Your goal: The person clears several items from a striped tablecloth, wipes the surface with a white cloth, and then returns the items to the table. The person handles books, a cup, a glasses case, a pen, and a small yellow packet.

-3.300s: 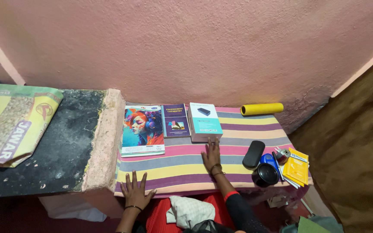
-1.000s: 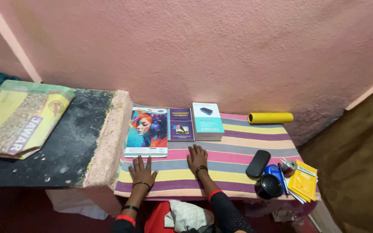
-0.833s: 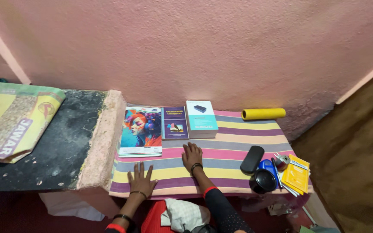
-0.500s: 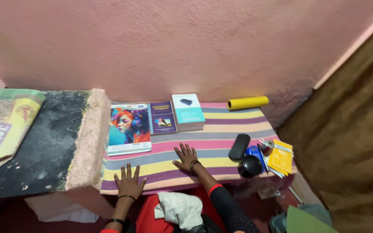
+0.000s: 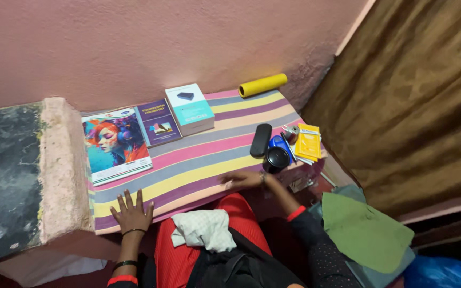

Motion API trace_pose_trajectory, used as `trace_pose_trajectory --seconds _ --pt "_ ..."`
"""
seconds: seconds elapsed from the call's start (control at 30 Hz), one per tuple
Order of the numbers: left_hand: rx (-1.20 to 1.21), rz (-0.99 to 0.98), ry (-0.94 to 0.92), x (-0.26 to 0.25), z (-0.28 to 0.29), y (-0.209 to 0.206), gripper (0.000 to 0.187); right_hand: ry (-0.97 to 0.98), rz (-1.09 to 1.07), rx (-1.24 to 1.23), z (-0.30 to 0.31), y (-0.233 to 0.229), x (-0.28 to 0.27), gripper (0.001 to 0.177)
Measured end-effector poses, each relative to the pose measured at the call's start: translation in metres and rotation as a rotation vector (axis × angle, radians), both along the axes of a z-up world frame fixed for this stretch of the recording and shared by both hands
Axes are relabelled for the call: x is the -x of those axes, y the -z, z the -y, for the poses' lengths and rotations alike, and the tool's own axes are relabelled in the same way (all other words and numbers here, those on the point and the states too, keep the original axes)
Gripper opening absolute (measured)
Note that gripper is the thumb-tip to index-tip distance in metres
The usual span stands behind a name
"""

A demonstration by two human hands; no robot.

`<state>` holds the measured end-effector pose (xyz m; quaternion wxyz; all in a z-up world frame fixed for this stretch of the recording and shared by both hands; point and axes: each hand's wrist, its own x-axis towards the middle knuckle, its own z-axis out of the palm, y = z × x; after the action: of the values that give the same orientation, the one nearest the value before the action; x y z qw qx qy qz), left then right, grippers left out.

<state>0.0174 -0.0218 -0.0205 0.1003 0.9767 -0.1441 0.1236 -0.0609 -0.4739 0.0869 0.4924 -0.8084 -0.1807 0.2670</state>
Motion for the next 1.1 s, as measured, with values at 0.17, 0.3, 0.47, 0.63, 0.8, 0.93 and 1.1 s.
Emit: trace_pose_trajectory --seconds 0.17,0.3,0.47,0.63,0.8,0.93,1.1 --pt "0.019 0.025 0.005 0.0 -0.001 0.002 0.077 0.77 0.465 -0.259 0.11 -0.052 0.04 0.047" --pt "0.063 0.047 0.014 -0.002 0.001 0.001 0.077 1.55 0.657 -0.481 0.192 -0.025 0.068 0.036" --pt "0.037 0.042 -0.008 0.002 0.0 -0.001 0.076 1.802 0.725 -0.095 0.254 0.048 0.095 0.034" --pt "0.041 0.036 -0.009 0.001 0.005 -0.005 0.077 1.848 0.172 -0.418 0.256 0.061 0.101 0.041" --pt "-0.03 0.015 -0.045 0.003 0.003 -0.012 0.078 1.919 0.026 -0.526 0.244 0.039 0.083 0.029" --pt "0.016 0.049 -0.021 0.002 0.006 -0.014 0.078 1.947 0.015 -0.389 0.25 0.039 0.081 0.032" --pt "-0.06 -0.003 -0.048 0.001 0.004 -0.014 0.079 1.933 0.074 -0.559 0.266 0.05 0.083 0.029"
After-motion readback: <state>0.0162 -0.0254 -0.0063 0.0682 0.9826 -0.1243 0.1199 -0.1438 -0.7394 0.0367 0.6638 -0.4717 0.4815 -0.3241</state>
